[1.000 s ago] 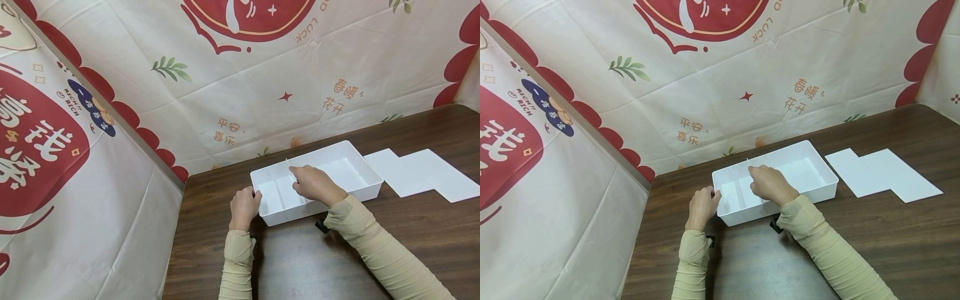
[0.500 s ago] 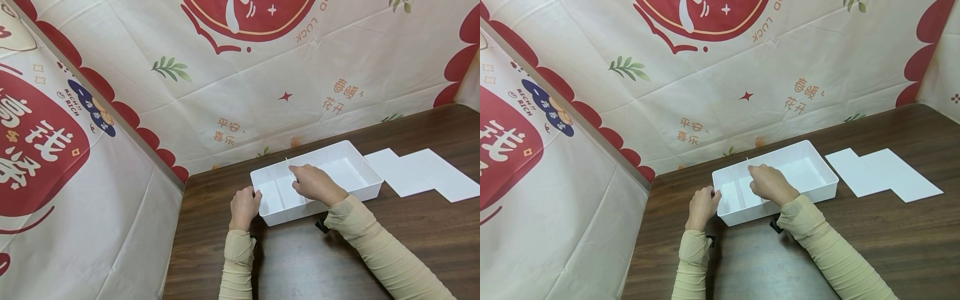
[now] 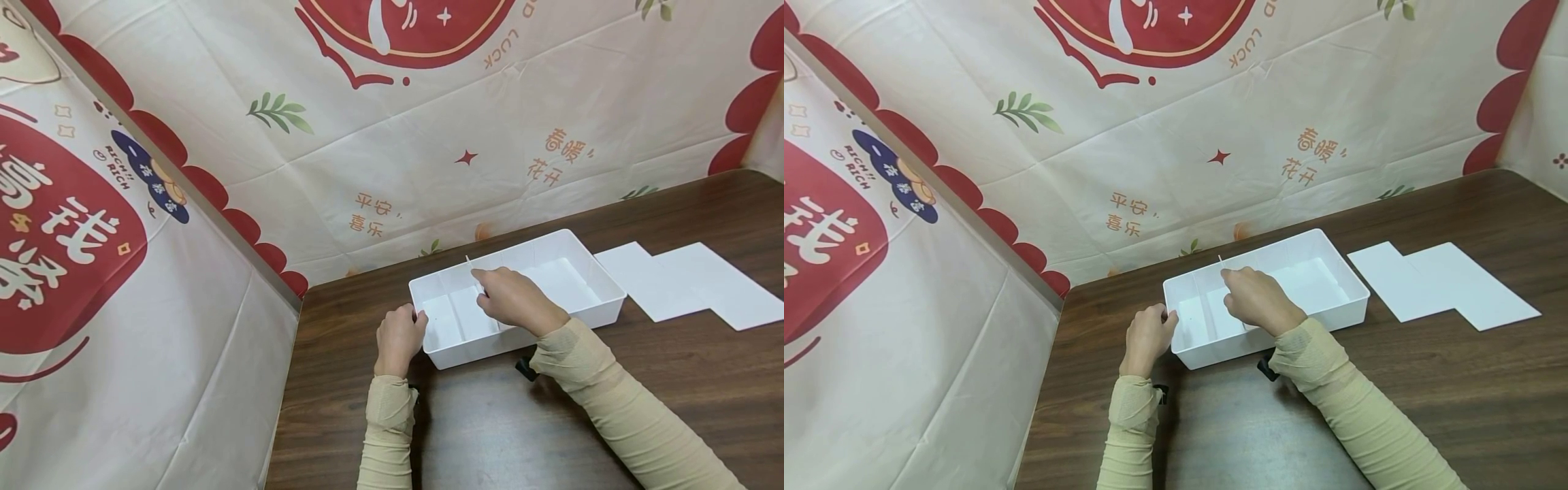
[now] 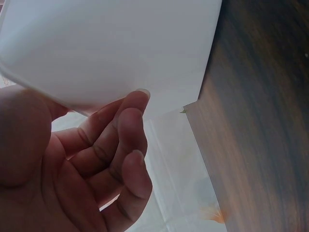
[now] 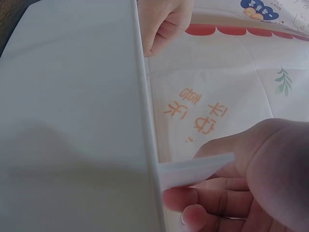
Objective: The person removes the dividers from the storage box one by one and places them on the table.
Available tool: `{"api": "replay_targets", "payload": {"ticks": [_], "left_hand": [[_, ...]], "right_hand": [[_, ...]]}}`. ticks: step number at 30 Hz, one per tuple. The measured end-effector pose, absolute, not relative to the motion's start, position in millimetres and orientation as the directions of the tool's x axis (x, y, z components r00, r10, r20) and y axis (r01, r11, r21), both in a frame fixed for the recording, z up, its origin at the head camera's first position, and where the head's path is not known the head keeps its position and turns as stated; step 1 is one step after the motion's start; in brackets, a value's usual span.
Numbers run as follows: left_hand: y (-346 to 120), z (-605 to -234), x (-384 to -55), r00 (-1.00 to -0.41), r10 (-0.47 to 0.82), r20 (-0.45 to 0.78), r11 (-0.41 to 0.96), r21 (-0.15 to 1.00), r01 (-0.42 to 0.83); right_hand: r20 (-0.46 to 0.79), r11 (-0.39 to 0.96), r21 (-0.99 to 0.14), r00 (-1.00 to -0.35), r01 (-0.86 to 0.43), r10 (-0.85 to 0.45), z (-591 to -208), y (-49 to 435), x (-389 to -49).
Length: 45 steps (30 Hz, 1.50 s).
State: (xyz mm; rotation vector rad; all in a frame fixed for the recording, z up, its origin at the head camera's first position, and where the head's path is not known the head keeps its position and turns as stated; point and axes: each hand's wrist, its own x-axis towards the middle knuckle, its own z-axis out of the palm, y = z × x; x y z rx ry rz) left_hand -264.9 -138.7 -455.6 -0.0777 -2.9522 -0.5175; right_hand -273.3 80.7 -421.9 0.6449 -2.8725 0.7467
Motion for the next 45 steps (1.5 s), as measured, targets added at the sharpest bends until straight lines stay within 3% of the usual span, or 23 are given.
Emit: {"api": "replay_targets", "payload": {"ticks": [45], "left_hand": [[-138.3, -455.2, -265.4, -0.992, 0.021, 0.126, 0.938, 0.341, 0.063]], "right_hand": [[0.271, 0.758, -0.458, -0.885, -0.464, -0.378, -416.6, 83.0, -272.2]]}}
